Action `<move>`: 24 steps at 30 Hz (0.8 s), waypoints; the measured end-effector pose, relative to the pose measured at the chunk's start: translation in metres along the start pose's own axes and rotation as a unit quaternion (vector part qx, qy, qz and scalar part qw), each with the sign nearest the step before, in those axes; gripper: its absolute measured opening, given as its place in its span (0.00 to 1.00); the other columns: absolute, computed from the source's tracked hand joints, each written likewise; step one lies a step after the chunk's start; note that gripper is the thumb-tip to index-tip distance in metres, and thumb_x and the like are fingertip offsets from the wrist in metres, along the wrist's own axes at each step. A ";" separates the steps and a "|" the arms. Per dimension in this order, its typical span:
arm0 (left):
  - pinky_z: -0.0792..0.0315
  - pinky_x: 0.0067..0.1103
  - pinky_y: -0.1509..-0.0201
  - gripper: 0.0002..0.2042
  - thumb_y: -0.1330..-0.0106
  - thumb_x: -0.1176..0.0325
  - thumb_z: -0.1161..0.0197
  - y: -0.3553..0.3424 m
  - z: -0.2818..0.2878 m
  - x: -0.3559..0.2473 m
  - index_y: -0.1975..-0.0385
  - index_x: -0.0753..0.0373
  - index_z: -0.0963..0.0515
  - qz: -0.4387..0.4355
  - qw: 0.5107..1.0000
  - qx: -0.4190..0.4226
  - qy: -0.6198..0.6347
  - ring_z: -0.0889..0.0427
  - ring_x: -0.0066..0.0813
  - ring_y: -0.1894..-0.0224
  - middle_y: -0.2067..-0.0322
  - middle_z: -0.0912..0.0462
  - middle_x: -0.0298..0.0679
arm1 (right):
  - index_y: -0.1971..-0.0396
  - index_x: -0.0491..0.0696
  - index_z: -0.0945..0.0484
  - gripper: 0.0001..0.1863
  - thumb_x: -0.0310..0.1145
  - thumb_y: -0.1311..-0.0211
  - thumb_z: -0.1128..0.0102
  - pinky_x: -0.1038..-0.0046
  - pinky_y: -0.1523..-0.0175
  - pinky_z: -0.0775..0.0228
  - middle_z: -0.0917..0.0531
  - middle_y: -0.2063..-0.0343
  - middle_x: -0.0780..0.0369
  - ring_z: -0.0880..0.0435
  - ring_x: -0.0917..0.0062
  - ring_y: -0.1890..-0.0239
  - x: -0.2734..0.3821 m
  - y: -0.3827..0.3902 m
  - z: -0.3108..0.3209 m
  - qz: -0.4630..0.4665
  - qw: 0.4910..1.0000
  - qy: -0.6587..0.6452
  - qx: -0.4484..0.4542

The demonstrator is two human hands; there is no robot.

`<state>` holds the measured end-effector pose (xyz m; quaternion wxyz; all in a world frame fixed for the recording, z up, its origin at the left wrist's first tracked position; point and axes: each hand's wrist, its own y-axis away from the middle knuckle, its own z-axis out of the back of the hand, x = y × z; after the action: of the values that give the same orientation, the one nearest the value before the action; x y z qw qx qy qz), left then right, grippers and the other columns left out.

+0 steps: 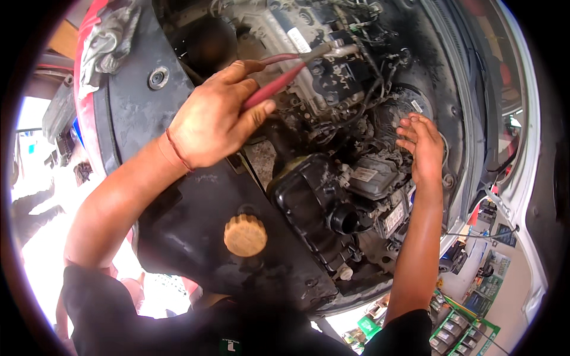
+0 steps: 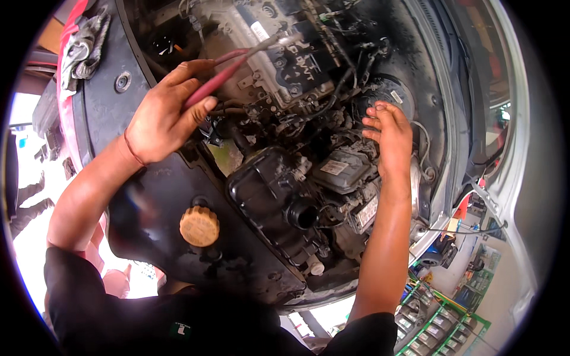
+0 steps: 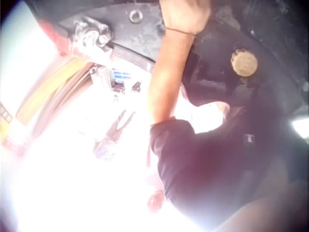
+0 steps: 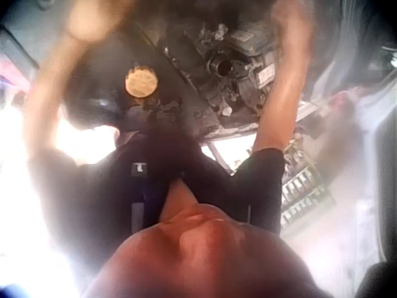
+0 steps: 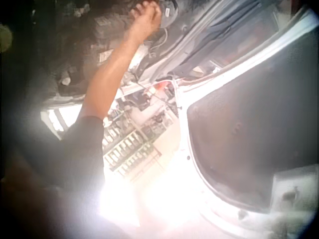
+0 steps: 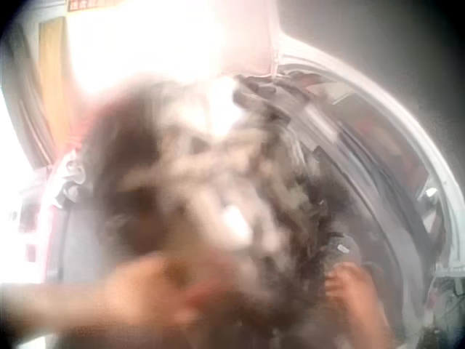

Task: The person works on a car engine, using pliers to manipulate components and wires within the engine bay. They use a cloth to wipe parts of the engine and handle various engine components by hand while a second person assists from the side.

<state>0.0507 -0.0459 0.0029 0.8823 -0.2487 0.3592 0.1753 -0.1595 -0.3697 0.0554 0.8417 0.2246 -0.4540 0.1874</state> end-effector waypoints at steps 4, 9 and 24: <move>0.30 0.39 0.36 0.15 0.29 0.63 0.36 -0.011 0.014 -0.046 0.64 0.74 0.22 -0.079 0.996 -0.021 -0.034 0.25 0.57 0.39 0.42 0.25 0.58 | 0.48 0.41 0.22 0.18 0.39 0.27 0.42 0.71 0.57 0.20 0.15 0.60 0.57 0.14 0.73 0.59 0.011 0.031 0.028 0.012 0.997 -0.035 0.061; 0.35 0.42 0.32 0.15 0.30 0.62 0.36 -0.035 -0.015 -0.153 0.62 0.73 0.19 -0.140 0.989 -0.028 -0.048 0.25 0.58 0.39 0.45 0.24 0.62 | 0.39 0.42 0.30 0.31 0.54 0.26 0.47 0.60 0.45 0.23 0.20 0.47 0.52 0.19 0.66 0.46 0.028 0.081 0.013 0.066 0.933 -0.309 0.170; 0.37 0.47 0.30 0.17 0.31 0.57 0.38 -0.060 -0.147 -0.227 0.57 0.66 0.17 -0.119 0.947 0.089 -0.283 0.29 0.56 0.34 0.41 0.24 0.55 | 0.56 0.48 0.22 0.17 0.47 0.33 0.37 0.67 0.53 0.26 0.18 0.61 0.64 0.19 0.77 0.58 -0.045 0.035 0.033 -0.074 0.865 -0.479 0.129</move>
<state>-0.1544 -0.2074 0.0946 0.9806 -0.1505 0.0763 0.0994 -0.2238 -0.3638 0.0404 0.4950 0.4264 -0.7554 0.0511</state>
